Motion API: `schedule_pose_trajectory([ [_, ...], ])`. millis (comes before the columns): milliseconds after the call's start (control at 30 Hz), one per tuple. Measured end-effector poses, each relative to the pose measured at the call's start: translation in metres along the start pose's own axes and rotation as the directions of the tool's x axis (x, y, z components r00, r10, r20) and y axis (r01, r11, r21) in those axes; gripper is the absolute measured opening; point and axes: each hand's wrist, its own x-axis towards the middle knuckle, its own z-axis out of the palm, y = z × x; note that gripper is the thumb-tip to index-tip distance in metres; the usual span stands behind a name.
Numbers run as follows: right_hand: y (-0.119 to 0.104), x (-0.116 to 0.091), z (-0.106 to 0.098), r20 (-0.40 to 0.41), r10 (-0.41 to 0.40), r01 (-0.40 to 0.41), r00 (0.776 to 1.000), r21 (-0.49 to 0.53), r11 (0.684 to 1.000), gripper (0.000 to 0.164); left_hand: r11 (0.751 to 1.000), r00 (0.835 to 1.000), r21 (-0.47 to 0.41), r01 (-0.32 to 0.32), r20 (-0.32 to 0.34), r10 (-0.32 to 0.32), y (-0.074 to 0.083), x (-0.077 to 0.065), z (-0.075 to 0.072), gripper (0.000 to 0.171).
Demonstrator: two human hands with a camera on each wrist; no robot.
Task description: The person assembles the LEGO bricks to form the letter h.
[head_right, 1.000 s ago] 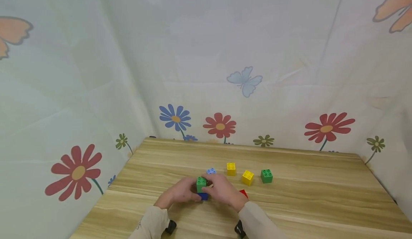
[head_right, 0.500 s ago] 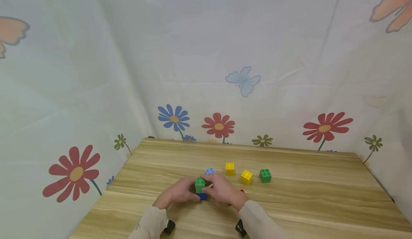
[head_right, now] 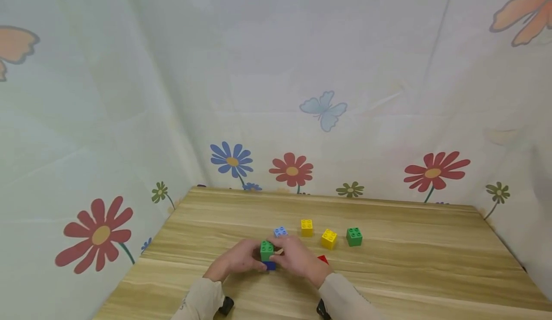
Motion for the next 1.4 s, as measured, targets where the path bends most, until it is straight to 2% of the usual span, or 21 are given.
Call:
schedule_pose_trajectory([
  [300,-0.0036,-0.0019,-0.0020,0.004,0.006,-0.006,1.000,0.001,1.000,0.047,1.000,1.000,0.002,0.012,-0.009,-0.012,-0.0010,-0.0001,0.0006,0.032],
  [567,-0.0014,0.0012,0.0010,0.001,0.026,-0.026,1.000,-0.020,0.999,0.047,0.999,1.000,-0.034,0.027,0.005,-0.027,-0.0010,-0.0006,-0.0017,0.035],
  [900,-0.0032,0.0006,0.0014,-0.001,0.040,-0.040,0.999,-0.014,0.999,0.046,0.999,0.999,-0.017,0.044,0.012,-0.044,0.0007,-0.0012,-0.0018,0.034],
  [1167,-0.0025,0.0014,0.0015,-0.006,0.016,-0.016,1.000,0.008,1.000,0.043,1.000,1.000,0.011,0.029,0.002,-0.029,0.0032,-0.0005,-0.0024,0.034],
  [1400,0.0000,0.0016,0.0012,-0.002,0.010,-0.010,1.000,-0.004,1.000,0.043,0.999,0.999,-0.002,0.043,0.007,-0.043,0.0033,0.0004,-0.0026,0.032],
])
